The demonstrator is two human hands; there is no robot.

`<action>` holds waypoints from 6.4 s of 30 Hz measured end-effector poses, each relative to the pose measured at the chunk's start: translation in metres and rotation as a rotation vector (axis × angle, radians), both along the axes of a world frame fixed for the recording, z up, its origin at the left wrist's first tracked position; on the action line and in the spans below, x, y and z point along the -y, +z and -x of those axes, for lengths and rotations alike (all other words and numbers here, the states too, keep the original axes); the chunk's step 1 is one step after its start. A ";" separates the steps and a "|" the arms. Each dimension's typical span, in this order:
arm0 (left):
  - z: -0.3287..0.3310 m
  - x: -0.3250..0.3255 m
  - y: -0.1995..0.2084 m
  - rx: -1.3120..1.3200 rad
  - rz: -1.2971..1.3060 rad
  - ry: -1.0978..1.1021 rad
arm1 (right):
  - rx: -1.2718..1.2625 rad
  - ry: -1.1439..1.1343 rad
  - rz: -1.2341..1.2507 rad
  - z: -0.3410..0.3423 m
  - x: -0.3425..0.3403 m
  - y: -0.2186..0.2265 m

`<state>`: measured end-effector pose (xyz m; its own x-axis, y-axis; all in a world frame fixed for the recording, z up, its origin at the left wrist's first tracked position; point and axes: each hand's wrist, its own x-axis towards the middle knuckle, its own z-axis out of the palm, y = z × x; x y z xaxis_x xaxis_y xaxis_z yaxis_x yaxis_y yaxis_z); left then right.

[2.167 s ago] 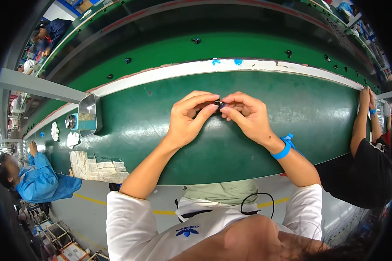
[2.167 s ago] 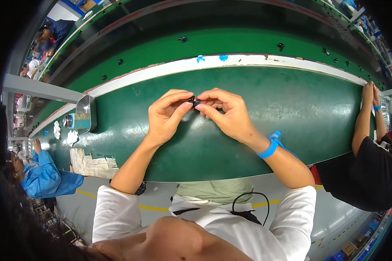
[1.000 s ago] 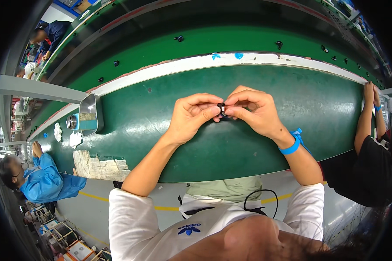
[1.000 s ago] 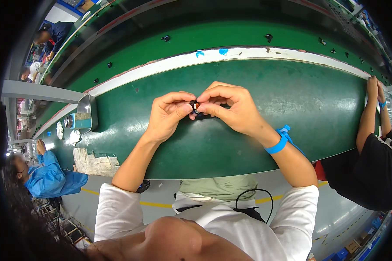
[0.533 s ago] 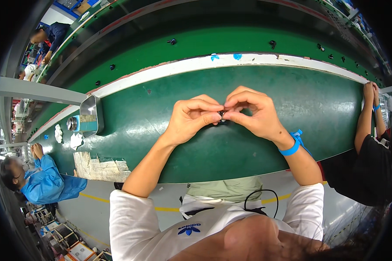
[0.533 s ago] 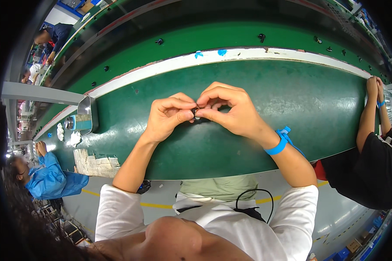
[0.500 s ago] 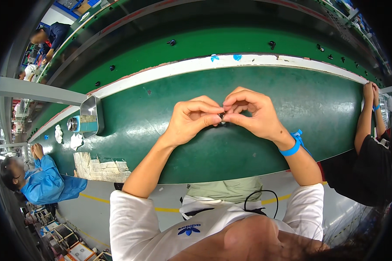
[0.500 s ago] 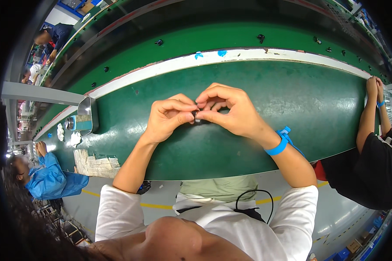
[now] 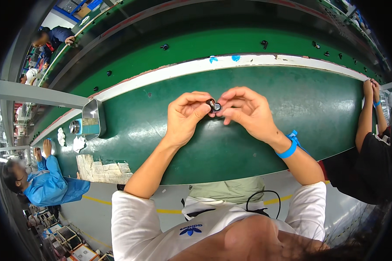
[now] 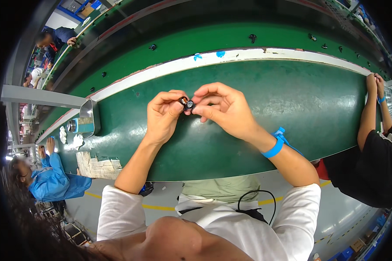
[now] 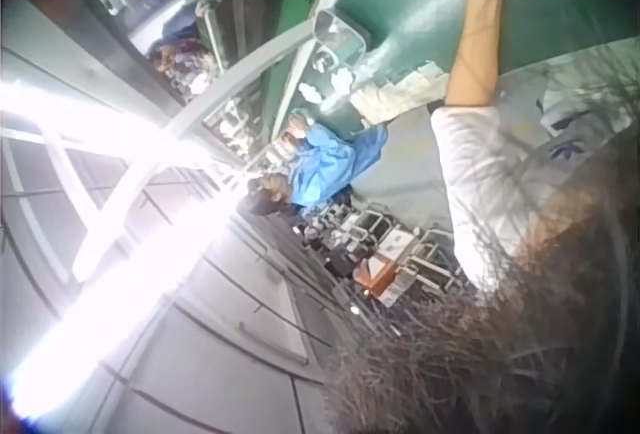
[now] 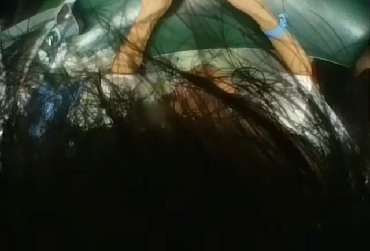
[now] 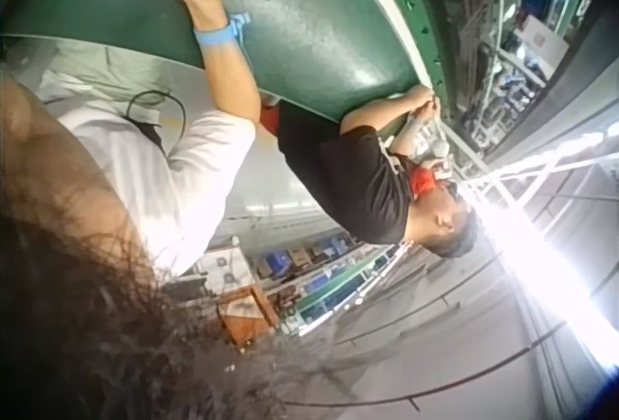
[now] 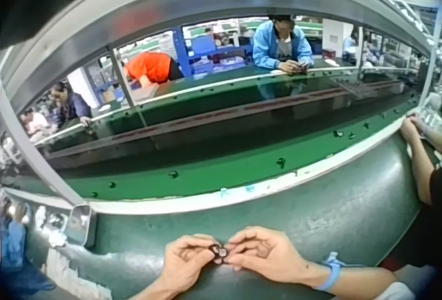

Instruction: The recorder is assembling small black electronic components by manually fitting parts together at an industrial assembly line.

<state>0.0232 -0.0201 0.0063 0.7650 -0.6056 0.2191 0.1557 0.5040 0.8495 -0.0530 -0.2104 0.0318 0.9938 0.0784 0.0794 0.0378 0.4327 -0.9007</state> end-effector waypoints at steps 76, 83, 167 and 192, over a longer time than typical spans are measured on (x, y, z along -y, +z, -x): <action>0.006 -0.002 0.010 0.282 -0.074 0.043 | 0.553 -0.330 0.639 0.002 -0.003 0.001; 0.007 -0.003 0.007 0.263 -0.091 0.027 | 0.523 -0.284 0.590 0.004 -0.003 -0.001; -0.058 -0.018 0.005 0.180 -0.388 0.513 | 0.377 -0.333 0.902 -0.020 0.029 -0.023; 0.004 0.003 0.030 0.871 -0.531 0.394 | -0.010 -0.052 0.389 -0.031 0.022 0.001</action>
